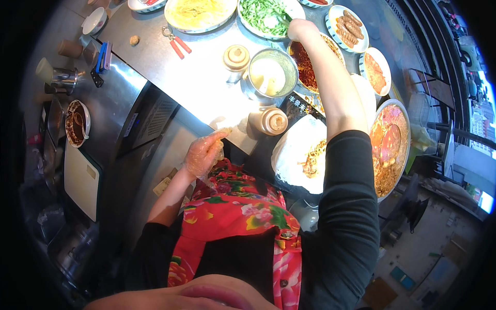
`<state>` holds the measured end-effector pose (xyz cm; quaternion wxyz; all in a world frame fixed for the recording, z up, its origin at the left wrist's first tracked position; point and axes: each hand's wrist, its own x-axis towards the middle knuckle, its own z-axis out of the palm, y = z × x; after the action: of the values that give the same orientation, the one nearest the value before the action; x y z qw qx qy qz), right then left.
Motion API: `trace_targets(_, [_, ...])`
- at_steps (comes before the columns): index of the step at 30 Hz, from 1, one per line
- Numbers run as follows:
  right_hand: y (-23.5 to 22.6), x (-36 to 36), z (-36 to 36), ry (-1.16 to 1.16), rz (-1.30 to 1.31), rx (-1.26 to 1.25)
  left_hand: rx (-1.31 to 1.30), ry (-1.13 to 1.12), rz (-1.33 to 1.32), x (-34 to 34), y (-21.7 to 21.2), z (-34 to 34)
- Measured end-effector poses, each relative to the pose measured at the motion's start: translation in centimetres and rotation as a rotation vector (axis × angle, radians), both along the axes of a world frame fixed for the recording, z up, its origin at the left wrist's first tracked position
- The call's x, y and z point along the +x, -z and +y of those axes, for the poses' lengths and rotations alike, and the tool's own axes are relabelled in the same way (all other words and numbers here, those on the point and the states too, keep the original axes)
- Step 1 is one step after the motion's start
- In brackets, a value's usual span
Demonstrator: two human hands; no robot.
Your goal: The person stirs a pot of seasoned ground meat, then moves to a prep counter to assemble a wrap. They place a thin flatbread on a board, add meat, noodles, and chopped vegetables using tongs and a ladle, then fold the wrap and place it into a plastic bag.
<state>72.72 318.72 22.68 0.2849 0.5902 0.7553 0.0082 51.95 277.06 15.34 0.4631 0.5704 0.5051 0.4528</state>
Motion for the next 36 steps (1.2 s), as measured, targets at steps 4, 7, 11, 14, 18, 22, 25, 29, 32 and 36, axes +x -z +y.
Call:
trace_targets(4, [-2.1, 2.8, -2.2, 0.016, 0.103, 0.149, 0.032, 0.09, -0.031, 0.9, -1.1, 0.4])
trace_targets(7, [-4.2, 4.4, -4.1, -0.016, 0.279, 0.234, 0.003, 0.105, 0.003, 1.3, -2.5, 1.1])
trace_targets(11, [-5.5, 4.7, -4.2, -0.05, 0.45, 0.234, -0.384, 0.257, -0.007, 3.5, -4.4, 1.3])
trace_targets(14, [-4.3, 2.9, -2.0, 0.002, 0.332, 0.07, -0.236, 0.233, -0.059, 6.2, -5.1, 0.6])
trace_targets(18, [-1.0, 0.6, 0.1, 0.232, 0.247, -0.056, -0.055, 0.247, -0.069, 8.2, -4.4, -1.1])
trace_targets(22, [0.5, -0.2, -0.1, 0.111, 0.271, 0.014, -0.137, 0.224, -0.059, 6.9, -2.7, -3.1])
trace_targets(25, [-1.3, 1.1, -2.1, 0.02, 0.318, 0.098, -0.211, 0.156, -0.1, 5.8, -2.1, -4.0])
trace_targets(29, [-6.4, 4.9, -7.8, -0.117, 0.478, 0.271, -0.22, 0.085, -0.016, 4.5, -2.4, -3.6])
trace_targets(32, [-10.6, 9.7, -15.8, -0.105, 0.612, 0.212, -0.216, 0.043, -0.12, 4.6, -3.6, -2.6])
trace_targets(36, [-13.3, 16.8, -30.2, 0.094, 0.715, 0.074, -0.166, 0.066, 0.042, 6.1, -5.4, -1.7])
